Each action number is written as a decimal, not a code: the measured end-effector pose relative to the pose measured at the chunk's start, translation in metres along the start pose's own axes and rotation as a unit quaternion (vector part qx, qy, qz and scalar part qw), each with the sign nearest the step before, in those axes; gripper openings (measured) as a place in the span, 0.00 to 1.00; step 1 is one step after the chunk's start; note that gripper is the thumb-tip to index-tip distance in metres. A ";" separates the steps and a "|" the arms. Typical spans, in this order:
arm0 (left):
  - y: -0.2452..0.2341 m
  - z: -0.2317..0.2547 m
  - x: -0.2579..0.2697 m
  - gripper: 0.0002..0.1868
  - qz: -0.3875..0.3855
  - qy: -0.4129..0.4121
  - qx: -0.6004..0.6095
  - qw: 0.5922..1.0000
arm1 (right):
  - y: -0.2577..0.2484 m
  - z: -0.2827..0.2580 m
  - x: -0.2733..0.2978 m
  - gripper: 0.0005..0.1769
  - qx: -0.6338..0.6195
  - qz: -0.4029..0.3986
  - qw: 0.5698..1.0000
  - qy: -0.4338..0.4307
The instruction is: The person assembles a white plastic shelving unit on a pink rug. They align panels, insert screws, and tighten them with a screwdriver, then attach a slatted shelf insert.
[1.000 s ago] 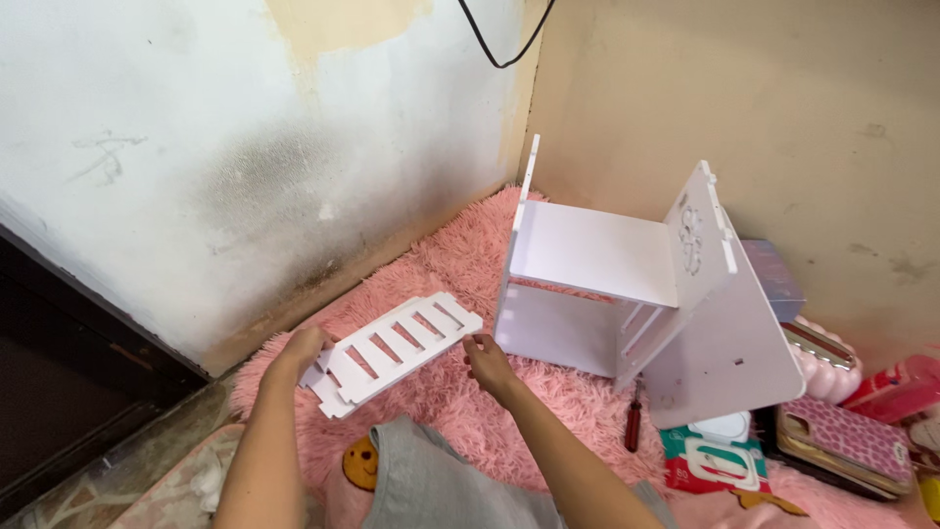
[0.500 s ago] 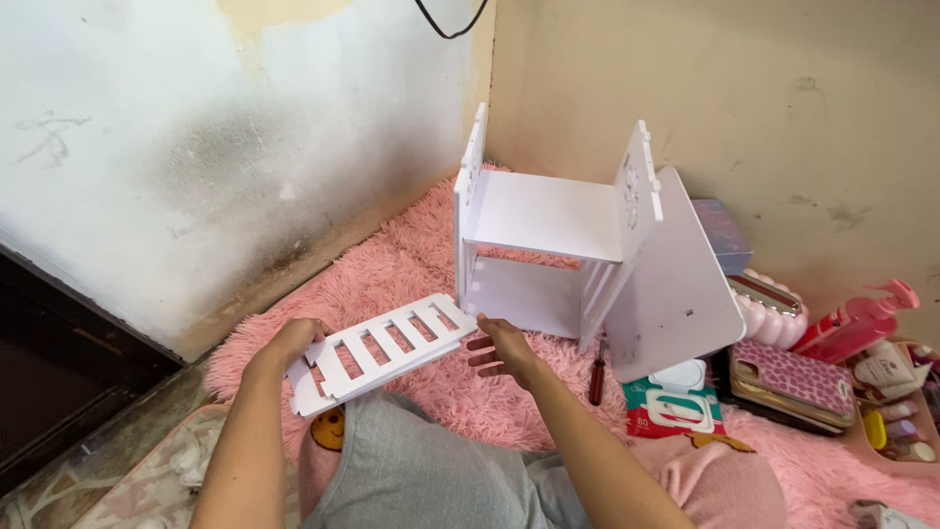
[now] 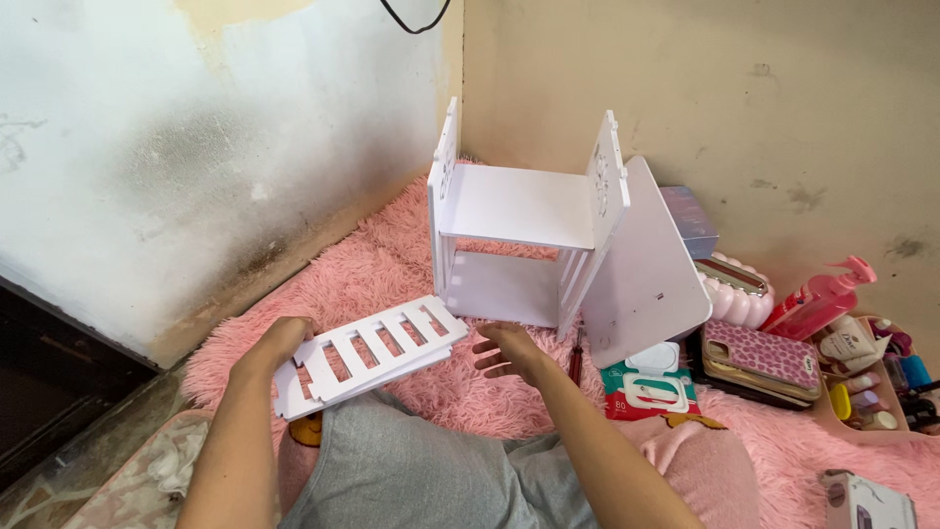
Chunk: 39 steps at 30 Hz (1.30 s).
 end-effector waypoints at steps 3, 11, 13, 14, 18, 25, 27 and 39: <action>0.014 0.006 0.005 0.14 -0.009 -0.024 -0.035 0.999 | 0.003 0.000 0.000 0.28 0.001 -0.008 1.000 -0.002; 0.077 0.044 0.004 0.18 -0.060 0.032 -0.041 0.997 | -0.029 0.028 -0.007 0.28 0.047 0.052 0.998 0.005; 0.095 0.054 0.003 0.19 -0.056 0.049 -0.039 0.996 | -0.042 0.043 -0.013 0.30 0.054 0.066 0.996 0.019; 0.105 0.059 0.003 0.21 -0.057 0.060 -0.081 0.993 | -0.049 0.051 -0.016 0.32 0.060 0.078 0.995 0.027; 0.138 0.071 0.003 0.27 -0.063 0.123 -0.164 0.977 | -0.073 0.089 -0.036 0.43 0.069 0.117 0.988 0.071; 0.179 0.064 0.001 0.25 -0.088 0.152 -0.151 0.973 | -0.100 0.107 -0.042 0.44 0.225 0.217 0.950 0.001; 0.187 0.062 0.001 0.25 -0.094 0.153 -0.162 0.970 | -0.100 0.094 -0.026 0.44 0.312 0.261 0.913 0.008; 0.225 0.064 0.019 0.25 -0.114 0.175 -0.165 0.964 | -0.039 -0.018 0.037 0.29 0.553 0.266 0.764 -0.201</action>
Point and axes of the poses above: each hand's wrist, its own x-axis away from the middle knuckle, its own y-axis out of the palm, z = x × y, the point moved 7 cm from there along -x, towards the middle knuckle, and after that the axes turned 14 degrees about x, right-handed, at the moved point
